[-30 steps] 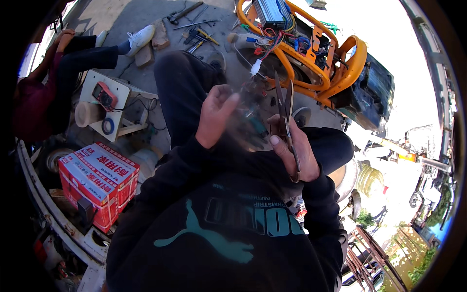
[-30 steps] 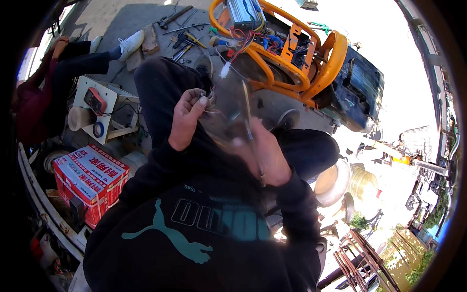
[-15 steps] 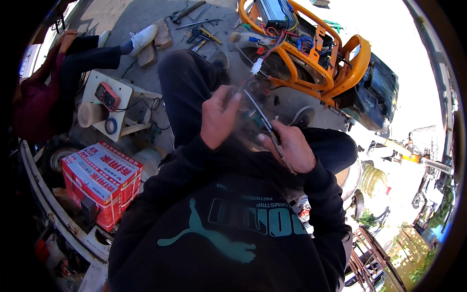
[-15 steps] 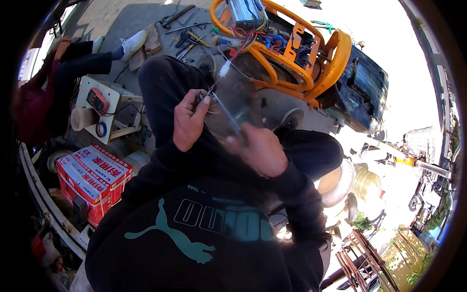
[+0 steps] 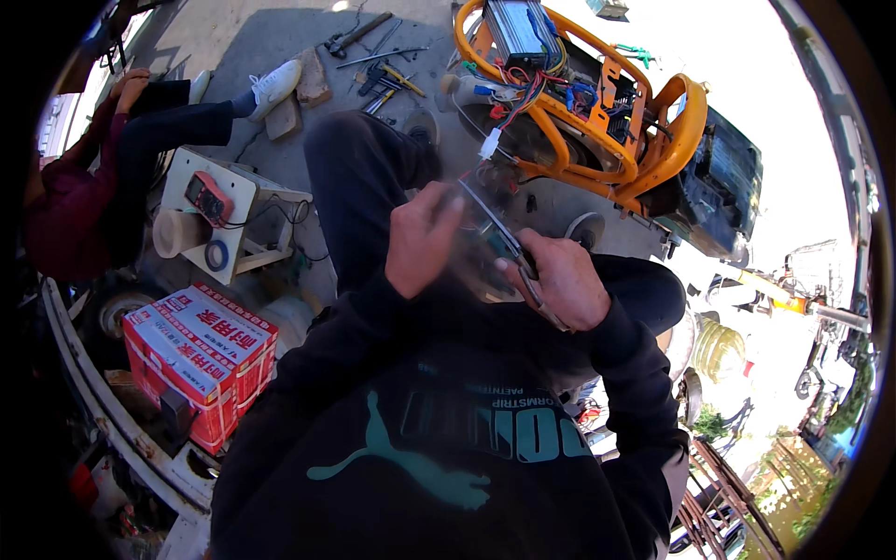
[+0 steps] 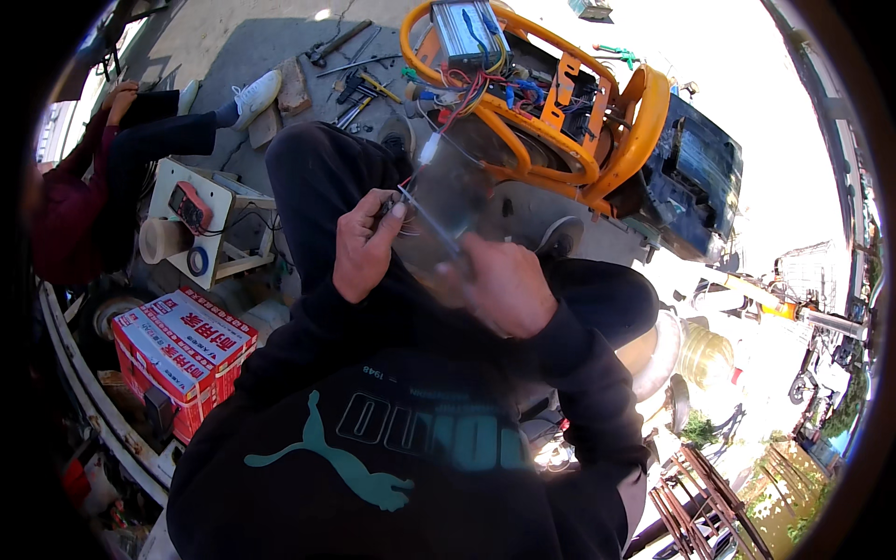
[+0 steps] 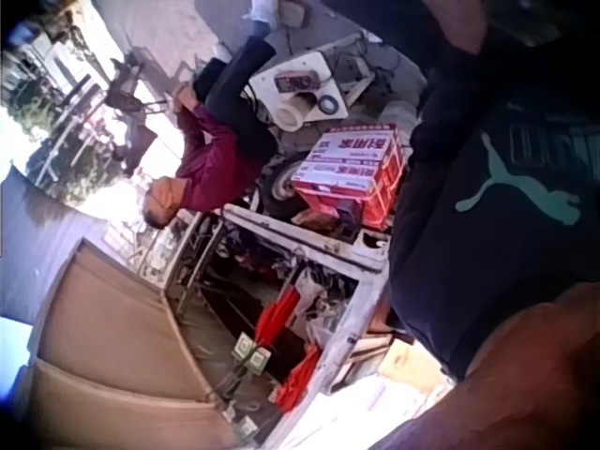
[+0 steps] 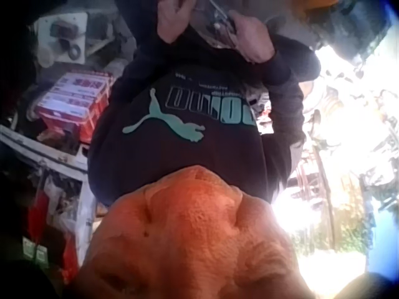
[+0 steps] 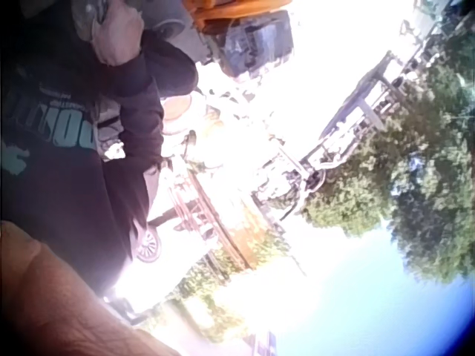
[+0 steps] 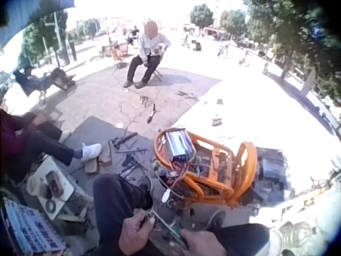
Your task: The person sits on the ground and repairs the electrical wiring of a yellow electric scooter. They strip wire ends, twist them together, and wrap the connections with blue electrical tape. The person uses pliers to cut and strip wires and a soldering iron to secure the connections.
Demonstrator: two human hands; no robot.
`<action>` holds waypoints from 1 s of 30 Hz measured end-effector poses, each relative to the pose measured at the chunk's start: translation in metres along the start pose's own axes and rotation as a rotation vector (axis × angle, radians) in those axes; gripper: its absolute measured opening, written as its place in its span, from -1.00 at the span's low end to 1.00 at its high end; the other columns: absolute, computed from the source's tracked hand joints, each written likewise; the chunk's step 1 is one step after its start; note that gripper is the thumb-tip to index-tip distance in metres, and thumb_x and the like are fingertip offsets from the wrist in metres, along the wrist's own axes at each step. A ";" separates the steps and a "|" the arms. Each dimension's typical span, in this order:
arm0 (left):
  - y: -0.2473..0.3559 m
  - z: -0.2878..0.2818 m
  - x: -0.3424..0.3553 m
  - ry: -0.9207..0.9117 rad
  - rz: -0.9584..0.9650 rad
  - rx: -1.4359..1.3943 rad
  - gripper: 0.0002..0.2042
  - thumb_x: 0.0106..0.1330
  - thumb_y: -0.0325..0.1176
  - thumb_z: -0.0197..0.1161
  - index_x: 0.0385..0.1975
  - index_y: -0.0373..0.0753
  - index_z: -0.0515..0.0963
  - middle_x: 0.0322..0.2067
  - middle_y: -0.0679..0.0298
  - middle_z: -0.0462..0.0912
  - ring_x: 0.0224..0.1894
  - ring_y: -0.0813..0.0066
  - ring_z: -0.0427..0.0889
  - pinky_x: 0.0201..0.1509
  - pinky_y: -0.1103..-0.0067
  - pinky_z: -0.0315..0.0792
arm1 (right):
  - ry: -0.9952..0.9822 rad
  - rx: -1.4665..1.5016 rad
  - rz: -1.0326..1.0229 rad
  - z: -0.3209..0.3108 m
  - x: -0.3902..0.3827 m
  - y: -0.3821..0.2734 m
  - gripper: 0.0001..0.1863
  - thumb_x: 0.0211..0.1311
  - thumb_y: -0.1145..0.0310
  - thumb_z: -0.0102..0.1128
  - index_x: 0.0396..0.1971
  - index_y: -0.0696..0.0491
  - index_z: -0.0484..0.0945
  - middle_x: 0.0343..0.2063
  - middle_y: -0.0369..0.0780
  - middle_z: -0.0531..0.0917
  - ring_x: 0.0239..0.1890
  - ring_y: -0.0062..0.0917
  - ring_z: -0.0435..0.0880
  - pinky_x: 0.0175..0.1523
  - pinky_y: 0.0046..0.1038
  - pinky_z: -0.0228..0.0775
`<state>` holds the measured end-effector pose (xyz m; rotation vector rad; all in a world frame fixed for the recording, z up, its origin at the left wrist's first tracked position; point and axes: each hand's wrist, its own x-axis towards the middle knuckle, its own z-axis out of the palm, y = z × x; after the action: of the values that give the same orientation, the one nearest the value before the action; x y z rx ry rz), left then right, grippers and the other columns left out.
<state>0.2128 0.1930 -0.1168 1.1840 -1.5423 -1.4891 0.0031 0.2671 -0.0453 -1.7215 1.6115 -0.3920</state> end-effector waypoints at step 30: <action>0.022 0.011 -0.049 -0.120 -0.109 -0.225 -0.90 0.56 -0.42 0.06 -0.11 -0.30 0.44 -0.24 0.18 0.71 -0.37 0.59 0.65 -0.25 0.65 0.50 | 0.609 1.053 0.236 0.073 -0.060 0.025 -0.59 0.54 0.22 0.11 0.15 0.24 0.48 -0.46 -0.34 0.53 -0.41 -0.68 0.49 -0.26 -0.61 0.33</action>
<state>0.2172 0.2407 -0.0905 1.0777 -1.3613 -1.7828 0.0239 0.3472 -0.0970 -0.6172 1.5064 -1.4340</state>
